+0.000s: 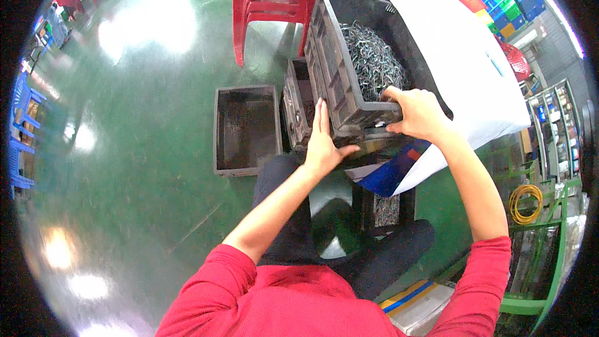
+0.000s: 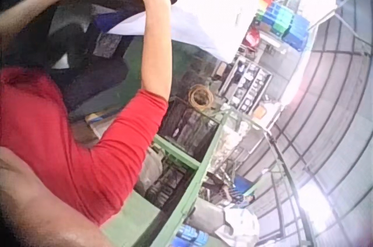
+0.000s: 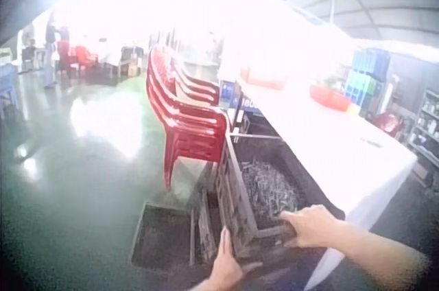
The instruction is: The person carries a basket of plastic buckles across a facility, then crouches to organize small metal components into different bins on a low shelf.
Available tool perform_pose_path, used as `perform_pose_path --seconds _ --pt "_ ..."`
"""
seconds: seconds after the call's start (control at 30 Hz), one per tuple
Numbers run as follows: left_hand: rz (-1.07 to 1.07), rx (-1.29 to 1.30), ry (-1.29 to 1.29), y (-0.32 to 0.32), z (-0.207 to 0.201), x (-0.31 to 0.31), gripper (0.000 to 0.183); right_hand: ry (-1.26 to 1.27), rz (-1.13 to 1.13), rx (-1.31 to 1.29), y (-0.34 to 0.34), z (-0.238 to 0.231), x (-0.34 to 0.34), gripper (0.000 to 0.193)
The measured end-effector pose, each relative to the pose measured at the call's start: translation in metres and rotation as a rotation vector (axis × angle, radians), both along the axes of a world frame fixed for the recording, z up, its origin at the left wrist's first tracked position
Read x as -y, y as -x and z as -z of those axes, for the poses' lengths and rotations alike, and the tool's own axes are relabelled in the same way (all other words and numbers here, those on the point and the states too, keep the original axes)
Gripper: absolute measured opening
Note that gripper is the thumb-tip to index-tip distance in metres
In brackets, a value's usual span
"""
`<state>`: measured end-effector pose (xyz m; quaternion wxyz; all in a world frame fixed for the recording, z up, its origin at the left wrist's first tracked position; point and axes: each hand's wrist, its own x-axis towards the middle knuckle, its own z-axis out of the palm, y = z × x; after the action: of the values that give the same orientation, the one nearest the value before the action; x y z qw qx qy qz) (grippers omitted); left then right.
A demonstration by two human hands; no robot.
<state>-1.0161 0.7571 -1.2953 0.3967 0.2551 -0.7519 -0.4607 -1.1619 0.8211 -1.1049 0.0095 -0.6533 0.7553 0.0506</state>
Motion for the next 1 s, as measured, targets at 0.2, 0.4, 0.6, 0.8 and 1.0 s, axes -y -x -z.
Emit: perform_pose_path --seconds 0.2,0.4,0.6,0.8,1.0 --pt "-0.082 0.064 -0.105 0.011 0.015 0.001 0.107 -0.153 0.011 0.230 0.004 -0.017 0.019 0.033" --pt "-0.150 0.025 -0.130 0.004 0.028 0.000 0.104 -0.096 -0.031 0.331 -0.022 -0.066 0.029 0.042" --pt "-0.058 0.181 0.173 0.011 0.092 -0.002 0.092 -0.060 0.096 0.225 -0.082 -0.055 -0.016 0.040" --pt "0.220 -0.530 -0.938 -0.024 0.089 0.023 0.074 -0.148 -0.107 0.197 -0.119 -0.044 -0.070 0.044" --pt "0.073 -0.243 -0.922 -0.061 -0.156 0.058 0.063 -0.049 -0.160 0.116 -0.104 -0.041 -0.086 0.046"
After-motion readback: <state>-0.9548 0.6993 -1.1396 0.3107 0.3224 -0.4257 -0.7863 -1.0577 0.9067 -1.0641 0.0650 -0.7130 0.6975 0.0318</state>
